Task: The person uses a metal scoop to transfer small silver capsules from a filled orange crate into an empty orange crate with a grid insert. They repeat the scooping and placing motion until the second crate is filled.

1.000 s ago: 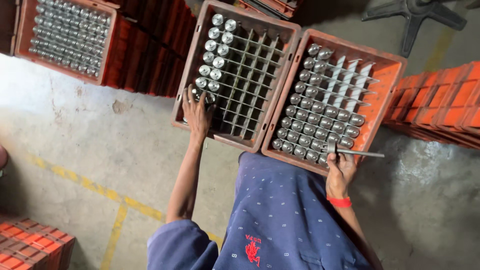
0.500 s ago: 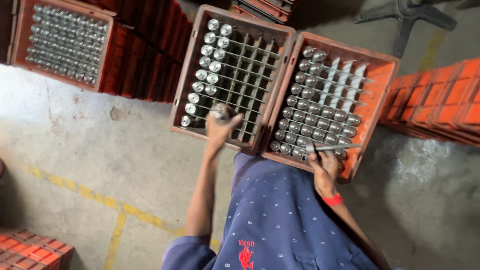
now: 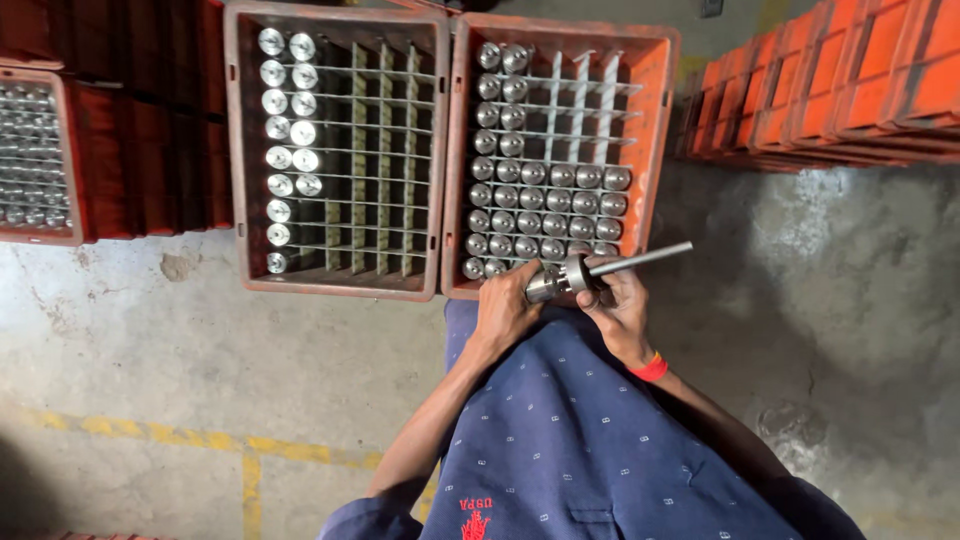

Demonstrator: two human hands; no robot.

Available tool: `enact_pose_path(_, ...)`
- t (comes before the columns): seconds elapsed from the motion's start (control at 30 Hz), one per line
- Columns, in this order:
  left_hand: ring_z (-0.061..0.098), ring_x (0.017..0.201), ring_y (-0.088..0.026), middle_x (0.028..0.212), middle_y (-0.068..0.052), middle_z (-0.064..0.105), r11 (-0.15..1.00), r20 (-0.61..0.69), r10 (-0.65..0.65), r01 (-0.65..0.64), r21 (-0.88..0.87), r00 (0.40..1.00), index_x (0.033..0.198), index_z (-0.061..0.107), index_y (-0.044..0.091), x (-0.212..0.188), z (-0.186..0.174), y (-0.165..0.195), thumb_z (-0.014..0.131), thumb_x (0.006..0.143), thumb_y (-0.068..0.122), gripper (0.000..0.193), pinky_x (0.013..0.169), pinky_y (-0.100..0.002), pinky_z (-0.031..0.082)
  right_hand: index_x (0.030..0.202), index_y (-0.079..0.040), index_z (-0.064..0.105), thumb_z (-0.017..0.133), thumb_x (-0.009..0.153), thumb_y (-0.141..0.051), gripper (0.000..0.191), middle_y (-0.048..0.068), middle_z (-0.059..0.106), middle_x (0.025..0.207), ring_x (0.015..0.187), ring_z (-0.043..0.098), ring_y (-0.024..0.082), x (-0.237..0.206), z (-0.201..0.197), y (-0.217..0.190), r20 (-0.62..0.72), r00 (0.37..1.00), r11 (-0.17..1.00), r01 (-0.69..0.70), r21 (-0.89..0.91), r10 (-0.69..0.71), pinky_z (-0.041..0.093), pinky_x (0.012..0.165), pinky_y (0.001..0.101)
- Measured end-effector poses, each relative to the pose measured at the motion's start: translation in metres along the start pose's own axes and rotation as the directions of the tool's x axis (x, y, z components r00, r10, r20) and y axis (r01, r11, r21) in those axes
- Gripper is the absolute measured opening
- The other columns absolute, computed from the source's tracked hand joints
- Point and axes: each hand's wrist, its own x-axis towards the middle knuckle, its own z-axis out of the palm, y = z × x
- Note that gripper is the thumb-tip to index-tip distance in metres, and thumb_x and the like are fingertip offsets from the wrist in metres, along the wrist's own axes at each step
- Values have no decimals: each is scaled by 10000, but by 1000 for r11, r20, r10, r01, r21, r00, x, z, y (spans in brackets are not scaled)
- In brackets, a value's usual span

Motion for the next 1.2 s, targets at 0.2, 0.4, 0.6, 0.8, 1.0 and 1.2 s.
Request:
enact_pose_path(0.2, 701, 817, -400, 874, -174, 737, 995, 139, 8, -22, 102, 990, 1160, 650, 113, 11, 21, 14, 792, 693, 120, 488, 702, -506, 533, 1332, 21, 546, 789, 936, -127, 488, 175, 630, 1356, 1198, 624, 201, -20, -23, 4, -99, 993, 997, -70, -28, 67, 539, 991, 309)
enact_pose_path(0.4, 724, 861, -391, 928, -194, 752, 998, 340, -51, 34, 55, 939, 1176, 654, 102, 24, 23, 20, 812, 764, 237, 462, 752, -483, 563, 1299, 13, 553, 794, 914, -159, 485, 162, 596, 1406, 1328, 586, 238, -9, -52, 13, 124, 990, 992, 74, -106, -61, 507, 1098, 352)
enact_pose_path(0.6, 753, 874, -370, 950, -212, 752, 995, 322, -30, 60, -82, 946, 1171, 655, 87, 35, 17, 13, 818, 793, 267, 449, 783, -464, 582, 1294, 13, 583, 792, 914, -80, 444, 156, 677, 1298, 1114, 647, 166, 2, -75, 34, -52, 984, 985, -168, 35, 170, 528, 954, 293)
enact_pose_path(0.8, 734, 855, -384, 926, -218, 759, 999, 315, -25, 15, 33, 949, 1151, 660, 70, 43, 6, 8, 809, 762, 178, 431, 789, -465, 561, 1308, 20, 571, 753, 964, -71, 399, 83, 671, 1243, 1094, 630, 121, -7, -73, 26, -265, 963, 992, -15, 128, 49, 494, 1011, 279)
enact_pose_path(1.0, 698, 757, -243, 848, -132, 717, 923, 265, 135, -24, -384, 955, 1005, 661, 48, 33, -2, 16, 803, 789, 101, 264, 700, -356, 547, 1350, 33, 560, 824, 933, -248, 568, 75, 679, 1206, 1103, 628, 128, -10, -62, 1, -267, 960, 974, -22, 227, 84, 471, 1047, 293)
enact_pose_path(1.2, 677, 735, -157, 818, -71, 696, 856, 194, 216, -90, -510, 957, 906, 649, 35, 26, -17, 36, 840, 806, 115, 230, 672, -321, 529, 1322, 33, 559, 828, 910, -303, 596, 73, 682, 1228, 1145, 635, 135, -10, -50, -5, -225, 971, 979, -38, 198, 83, 475, 1070, 298)
